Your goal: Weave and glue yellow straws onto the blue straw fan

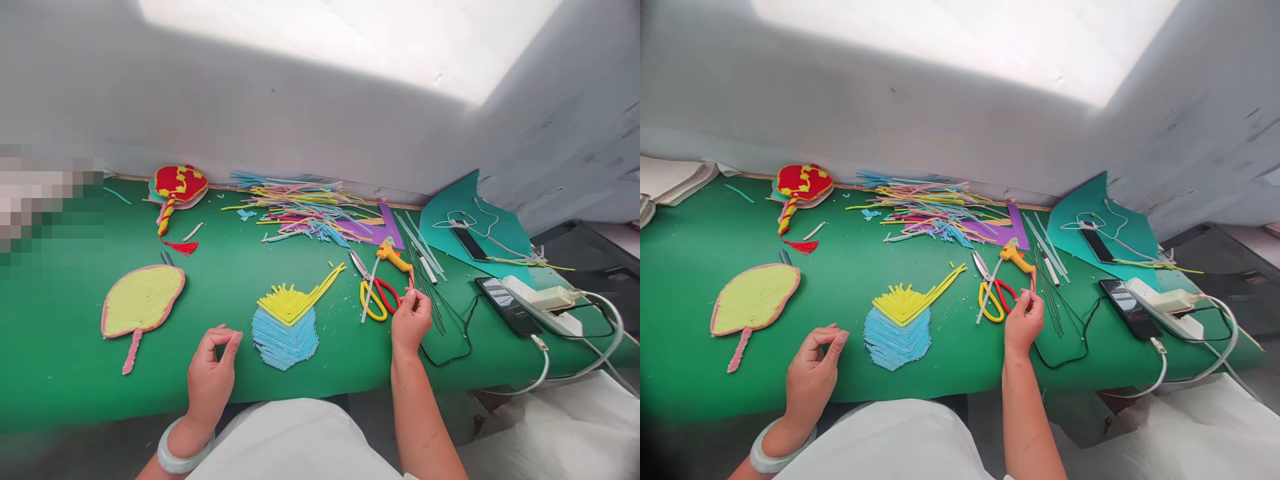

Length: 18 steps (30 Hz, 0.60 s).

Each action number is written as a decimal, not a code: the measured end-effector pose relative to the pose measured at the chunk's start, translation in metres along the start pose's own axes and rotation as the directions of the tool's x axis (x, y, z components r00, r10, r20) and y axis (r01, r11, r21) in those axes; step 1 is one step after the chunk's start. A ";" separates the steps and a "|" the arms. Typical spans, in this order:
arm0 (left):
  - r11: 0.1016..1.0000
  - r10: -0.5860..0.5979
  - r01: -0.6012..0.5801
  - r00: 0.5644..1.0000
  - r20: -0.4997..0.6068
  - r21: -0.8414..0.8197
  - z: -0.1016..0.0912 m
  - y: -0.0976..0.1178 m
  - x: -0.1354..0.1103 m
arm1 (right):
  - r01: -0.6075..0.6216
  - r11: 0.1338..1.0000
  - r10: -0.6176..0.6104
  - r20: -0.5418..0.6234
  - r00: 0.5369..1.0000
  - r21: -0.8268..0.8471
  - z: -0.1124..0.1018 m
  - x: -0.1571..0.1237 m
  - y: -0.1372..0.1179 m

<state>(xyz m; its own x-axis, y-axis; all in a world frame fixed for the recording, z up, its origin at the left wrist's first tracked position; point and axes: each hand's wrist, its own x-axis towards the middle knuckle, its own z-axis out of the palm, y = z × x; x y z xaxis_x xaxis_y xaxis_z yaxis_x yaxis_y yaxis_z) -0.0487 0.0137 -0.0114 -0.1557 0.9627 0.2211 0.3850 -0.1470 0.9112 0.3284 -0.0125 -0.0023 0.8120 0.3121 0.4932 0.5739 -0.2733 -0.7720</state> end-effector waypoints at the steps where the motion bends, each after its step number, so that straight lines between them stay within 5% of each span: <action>1: 1.000 -0.003 0.003 1.000 0.001 0.001 0.000 0.000 0.000 | -0.006 1.000 0.006 0.003 1.000 0.005 0.001 0.000 0.001; 18: 0.997 0.006 -0.013 0.997 0.082 0.078 0.001 0.019 0.003 | 0.023 1.000 -0.022 0.042 0.999 -0.018 0.004 -0.002 0.009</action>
<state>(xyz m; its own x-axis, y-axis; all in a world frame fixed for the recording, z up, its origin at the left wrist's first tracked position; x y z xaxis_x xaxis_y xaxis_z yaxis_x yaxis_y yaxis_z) -0.0406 0.0143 0.0060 -0.0782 0.9771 0.1977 0.4569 -0.1411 0.8782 0.3313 -0.0119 -0.0119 0.7939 0.3562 0.4927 0.5941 -0.2822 -0.7533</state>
